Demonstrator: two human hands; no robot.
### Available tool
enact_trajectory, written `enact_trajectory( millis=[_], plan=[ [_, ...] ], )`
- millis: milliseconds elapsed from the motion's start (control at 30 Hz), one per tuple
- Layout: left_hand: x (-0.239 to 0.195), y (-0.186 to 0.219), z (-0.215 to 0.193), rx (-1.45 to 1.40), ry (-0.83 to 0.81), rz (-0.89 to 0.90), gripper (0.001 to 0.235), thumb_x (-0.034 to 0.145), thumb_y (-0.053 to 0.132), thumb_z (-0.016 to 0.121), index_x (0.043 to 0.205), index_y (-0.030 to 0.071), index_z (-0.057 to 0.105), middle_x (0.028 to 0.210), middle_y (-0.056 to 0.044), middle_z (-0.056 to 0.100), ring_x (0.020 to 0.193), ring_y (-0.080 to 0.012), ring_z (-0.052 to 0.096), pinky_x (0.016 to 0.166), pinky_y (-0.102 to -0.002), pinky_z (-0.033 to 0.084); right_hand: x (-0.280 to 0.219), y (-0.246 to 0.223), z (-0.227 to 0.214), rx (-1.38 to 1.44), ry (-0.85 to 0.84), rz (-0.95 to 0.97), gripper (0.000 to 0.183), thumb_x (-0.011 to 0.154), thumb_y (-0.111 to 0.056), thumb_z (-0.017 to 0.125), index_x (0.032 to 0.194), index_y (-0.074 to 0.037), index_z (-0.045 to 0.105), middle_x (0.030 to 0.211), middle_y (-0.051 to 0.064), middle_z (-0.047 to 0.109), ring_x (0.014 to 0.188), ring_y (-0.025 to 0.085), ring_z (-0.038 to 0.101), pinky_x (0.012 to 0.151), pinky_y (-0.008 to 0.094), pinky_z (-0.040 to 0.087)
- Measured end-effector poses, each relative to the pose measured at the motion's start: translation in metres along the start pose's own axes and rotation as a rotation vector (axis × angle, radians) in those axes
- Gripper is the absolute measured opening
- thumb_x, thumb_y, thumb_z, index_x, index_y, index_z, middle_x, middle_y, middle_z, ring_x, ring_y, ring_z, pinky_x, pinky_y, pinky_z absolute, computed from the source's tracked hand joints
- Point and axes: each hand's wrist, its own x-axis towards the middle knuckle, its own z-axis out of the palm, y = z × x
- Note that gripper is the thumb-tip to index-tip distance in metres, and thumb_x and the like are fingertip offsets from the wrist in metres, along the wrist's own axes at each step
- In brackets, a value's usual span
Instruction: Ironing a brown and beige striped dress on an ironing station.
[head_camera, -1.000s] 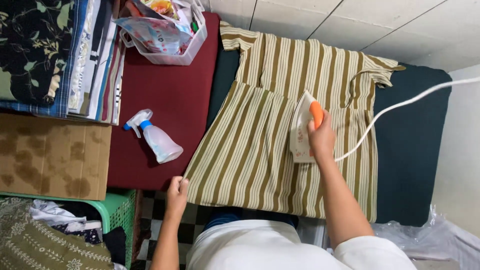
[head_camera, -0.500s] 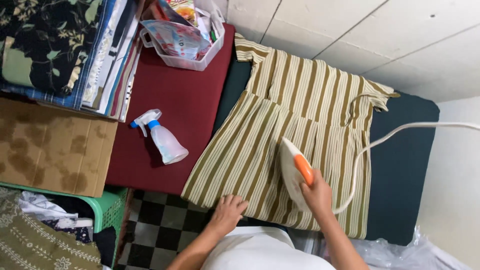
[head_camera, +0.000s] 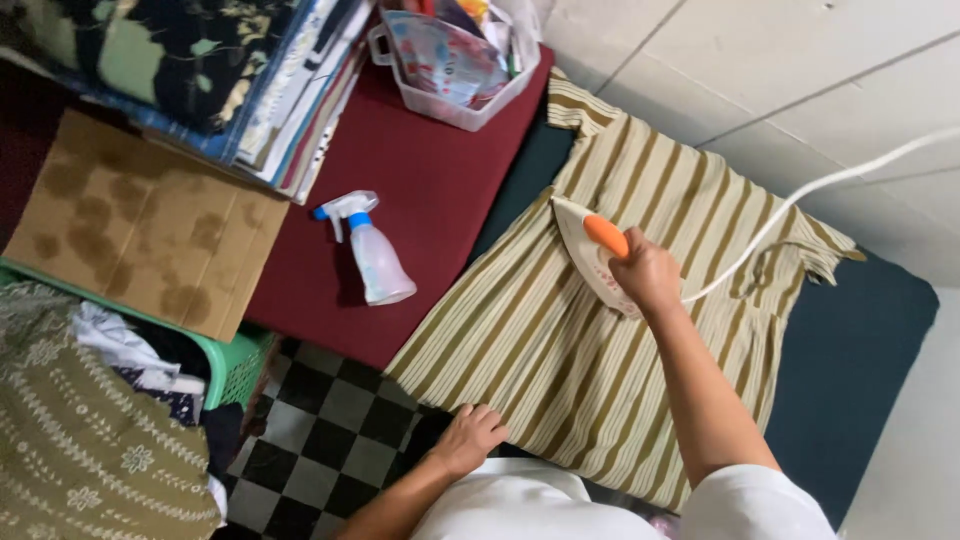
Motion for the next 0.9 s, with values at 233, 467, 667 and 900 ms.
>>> enact_trajectory(
  millis=[233, 467, 667, 900],
  plan=[
    [0.018, -0.012, -0.036, -0.007, 0.050, -0.243, 0.005, 0.086, 0.005, 0.057, 0.085, 0.008, 0.062, 0.091, -0.011, 0.058, 0.089, -0.0299, 0.055, 0.080, -0.046, 0.046, -0.061, -0.034, 0.000, -0.087, -0.317, -0.168, 0.036, 0.088, -0.026, 0.070, 0.121, -0.013, 0.060, 0.084, 0.014, 0.075, 0.045, 0.022, 0.066, 0.041, 0.037, 0.053],
    [0.018, -0.062, -0.118, 0.421, 0.529, -0.897, 0.025, 0.088, 0.031, 0.066, 0.097, 0.008, 0.065, 0.099, -0.014, 0.066, 0.093, -0.0361, 0.060, 0.078, -0.051, 0.045, 0.004, -0.026, 0.011, 0.017, -0.066, 0.079, 0.032, 0.087, -0.029, 0.073, 0.113, -0.012, 0.064, 0.084, 0.021, 0.074, 0.075, 0.040, 0.071, 0.069, 0.054, 0.057],
    [-0.011, -0.110, -0.091, -0.032, 0.327, -1.033, 0.026, 0.097, 0.036, 0.066, 0.094, 0.011, 0.060, 0.095, -0.012, 0.071, 0.093, -0.0400, 0.065, 0.081, -0.053, 0.050, 0.024, -0.055, 0.009, 0.166, -0.179, 0.012, 0.043, 0.083, -0.024, 0.072, 0.125, -0.016, 0.066, 0.081, 0.019, 0.075, 0.071, 0.035, 0.073, 0.068, 0.049, 0.059],
    [-0.011, -0.117, -0.075, -0.052, 0.432, -0.953, 0.024, 0.094, 0.035, 0.064, 0.099, 0.012, 0.063, 0.090, -0.015, 0.073, 0.087, -0.0408, 0.068, 0.076, -0.055, 0.049, -0.041, -0.117, 0.010, -0.081, -0.506, -0.082, 0.052, 0.095, -0.017, 0.059, 0.147, -0.016, 0.054, 0.076, 0.012, 0.074, 0.047, 0.023, 0.070, 0.046, 0.038, 0.057]
  ],
)
